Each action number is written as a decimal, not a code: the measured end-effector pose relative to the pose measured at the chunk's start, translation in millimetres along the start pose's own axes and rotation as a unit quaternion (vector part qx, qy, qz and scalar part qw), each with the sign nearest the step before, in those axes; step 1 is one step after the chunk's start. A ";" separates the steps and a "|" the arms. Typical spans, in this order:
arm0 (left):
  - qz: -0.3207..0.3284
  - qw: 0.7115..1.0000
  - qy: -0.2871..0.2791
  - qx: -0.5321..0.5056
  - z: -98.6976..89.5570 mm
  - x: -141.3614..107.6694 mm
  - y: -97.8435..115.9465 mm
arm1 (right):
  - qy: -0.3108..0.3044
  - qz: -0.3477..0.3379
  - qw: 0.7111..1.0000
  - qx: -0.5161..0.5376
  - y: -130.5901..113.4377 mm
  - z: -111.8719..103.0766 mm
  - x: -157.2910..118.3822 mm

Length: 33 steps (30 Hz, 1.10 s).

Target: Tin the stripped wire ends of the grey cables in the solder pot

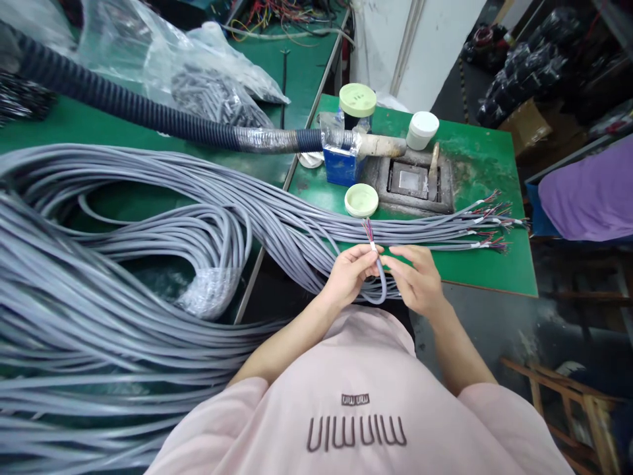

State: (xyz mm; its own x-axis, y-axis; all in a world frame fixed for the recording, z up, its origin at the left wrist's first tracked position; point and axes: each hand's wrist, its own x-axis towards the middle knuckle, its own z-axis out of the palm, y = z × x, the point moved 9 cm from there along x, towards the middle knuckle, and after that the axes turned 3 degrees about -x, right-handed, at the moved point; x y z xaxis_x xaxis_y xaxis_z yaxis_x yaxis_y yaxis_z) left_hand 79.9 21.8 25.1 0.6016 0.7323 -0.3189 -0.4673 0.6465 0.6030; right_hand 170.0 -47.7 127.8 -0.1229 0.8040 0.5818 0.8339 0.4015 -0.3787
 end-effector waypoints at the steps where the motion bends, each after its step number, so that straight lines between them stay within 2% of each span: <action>1: -0.001 1.000 -0.002 -0.005 0.9 0.0 0.5 | -0.011 -0.022 1.000 -0.009 -4.4 4.6 0.7; 3: 0.003 1.000 -0.004 0.002 2.7 -1.7 2.1 | -0.025 -0.051 0.998 -0.021 -11.0 10.5 2.8; 5: 0.037 0.998 -0.003 0.046 3.8 -5.5 9.8 | -0.020 -0.058 0.998 -0.027 -10.7 9.4 7.2; 7: 0.124 0.983 0.019 0.132 1.4 -12.3 29.0 | 0.016 -0.047 0.998 -0.039 -1.8 -1.2 15.4; 8: 0.187 0.964 0.037 0.185 -0.4 -17.6 43.0 | 0.042 -0.042 0.997 -0.046 4.6 -8.9 20.8; 9: 0.255 0.935 0.058 0.239 -2.0 -24.2 57.9 | 0.070 -0.036 0.995 -0.053 11.8 -17.5 27.0; 11: 0.386 0.857 0.102 0.326 -5.4 -38.8 85.1 | 0.119 -0.025 0.990 -0.064 26.6 -32.7 41.6; 13: 0.480 0.776 0.137 0.385 -10.2 -48.6 102.2 | 0.138 -0.013 0.988 -0.067 40.0 -40.2 58.8; 16: 0.543 0.690 0.175 0.447 -20.6 -48.7 109.4 | 0.123 0.001 0.991 -0.060 53.1 -36.7 85.0; 18: 0.552 0.659 0.182 0.477 -25.3 -43.8 105.9 | 0.100 0.003 0.994 -0.052 57.3 -28.3 100.2; 22: 0.555 0.634 0.178 0.507 -27.6 -38.5 95.8 | 0.045 -0.011 0.998 -0.043 60.3 -6.8 124.3; 33: 0.560 0.611 0.176 0.531 -24.7 -40.1 92.8 | -0.091 -0.017 0.994 -0.053 73.6 43.8 160.4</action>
State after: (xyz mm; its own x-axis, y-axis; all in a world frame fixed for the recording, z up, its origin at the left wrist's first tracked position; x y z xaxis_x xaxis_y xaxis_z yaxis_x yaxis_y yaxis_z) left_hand -3.6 57.7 75.8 0.0252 0.7106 0.7032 0.3386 -0.6679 0.6628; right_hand 188.1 130.0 161.7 -0.2403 0.8606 0.4491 0.8782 0.3898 -0.2771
